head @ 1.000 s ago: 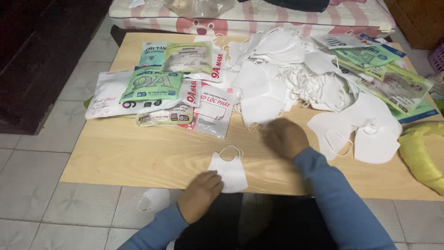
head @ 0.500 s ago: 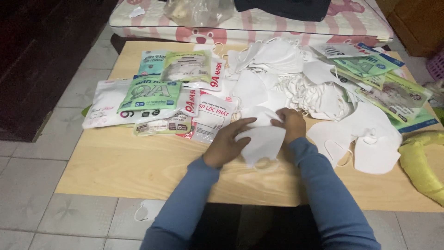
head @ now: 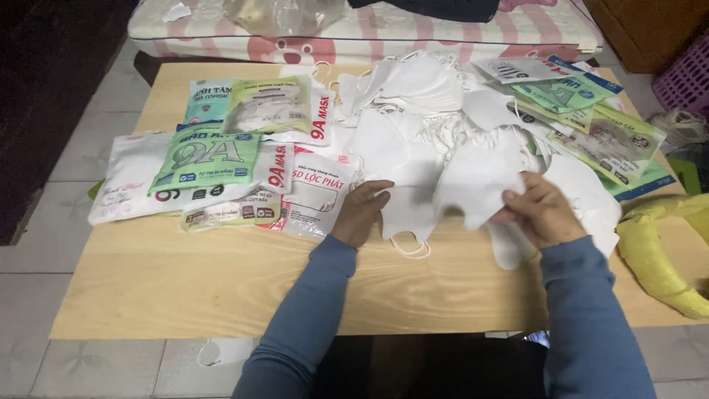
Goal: Inspecting and packaging individual face masks into plastic bags at a manual workstation.
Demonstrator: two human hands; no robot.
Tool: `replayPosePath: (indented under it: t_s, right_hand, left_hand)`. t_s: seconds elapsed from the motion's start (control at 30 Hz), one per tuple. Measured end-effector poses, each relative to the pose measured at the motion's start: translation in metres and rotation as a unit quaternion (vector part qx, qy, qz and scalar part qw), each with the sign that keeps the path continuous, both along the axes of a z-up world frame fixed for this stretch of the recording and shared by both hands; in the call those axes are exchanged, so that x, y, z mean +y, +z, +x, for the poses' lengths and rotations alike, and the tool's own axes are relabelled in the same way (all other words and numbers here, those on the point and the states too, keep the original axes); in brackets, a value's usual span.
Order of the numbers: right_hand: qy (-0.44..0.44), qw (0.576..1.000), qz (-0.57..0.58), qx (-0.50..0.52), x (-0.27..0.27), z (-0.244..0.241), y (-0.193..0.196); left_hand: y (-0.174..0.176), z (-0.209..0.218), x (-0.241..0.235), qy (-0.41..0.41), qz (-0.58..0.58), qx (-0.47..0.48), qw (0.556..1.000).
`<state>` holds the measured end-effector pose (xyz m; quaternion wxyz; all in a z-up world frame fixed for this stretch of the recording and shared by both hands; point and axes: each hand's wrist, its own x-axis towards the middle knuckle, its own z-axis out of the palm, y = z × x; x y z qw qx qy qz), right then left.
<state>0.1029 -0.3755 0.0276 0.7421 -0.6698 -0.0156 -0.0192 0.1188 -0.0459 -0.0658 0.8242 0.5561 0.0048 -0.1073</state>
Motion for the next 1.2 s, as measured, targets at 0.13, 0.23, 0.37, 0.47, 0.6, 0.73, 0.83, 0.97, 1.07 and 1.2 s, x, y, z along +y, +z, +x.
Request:
replayPosePath:
  t_s: [0.13, 0.23, 0.37, 0.47, 0.6, 0.73, 0.83, 0.97, 1.07, 1.2]
  right_hand:
    - [0.091, 0.992, 0.006, 0.084, 0.026, 0.000, -0.033]
    - [0.106, 0.985, -0.047, 0.127, 0.046, 0.005, -0.050]
    - [0.074, 0.980, -0.086, 0.163, 0.065, 0.011, -0.061]
    - [0.067, 0.974, -0.109, 0.187, 0.069, 0.013, -0.067]
    - [0.071, 0.919, -0.356, 0.156, 0.081, 0.016, -0.024]
    - [-0.051, 0.906, -0.420, 0.009, 0.105, 0.055, -0.019]
    - [-0.079, 0.890, -0.447, -0.038, 0.142, 0.094, -0.027]
    - [-0.115, 0.815, -0.568, -0.008, 0.183, 0.119, -0.032]
    - [-0.123, 0.822, -0.556, -0.005, 0.179, 0.135, -0.055]
    - [-0.115, 0.850, -0.497, -0.134, 0.138, 0.122, -0.033]
  left_hand:
    - [-0.001, 0.002, 0.002, -0.031, -0.049, -0.011, 0.998]
    - [-0.016, 0.010, 0.002, -0.053, -0.071, 0.000, 0.996]
    - [0.007, 0.004, -0.003, -0.036, -0.101, 0.036, 0.994]
    - [0.008, -0.002, -0.005, 0.002, -0.050, -0.022, 0.999]
    - [0.002, -0.004, -0.008, 0.030, 0.039, -0.059, 0.997]
    - [0.008, -0.008, -0.012, 0.054, 0.143, -0.077, 0.985]
    - [-0.005, 0.003, -0.014, 0.041, 0.166, -0.062, 0.983]
    - [-0.009, 0.002, -0.015, 0.023, 0.185, -0.045, 0.981]
    - [0.011, -0.009, -0.007, -0.001, 0.213, -0.044, 0.976]
    - [0.031, -0.017, -0.005, -0.025, 0.140, -0.039, 0.989]
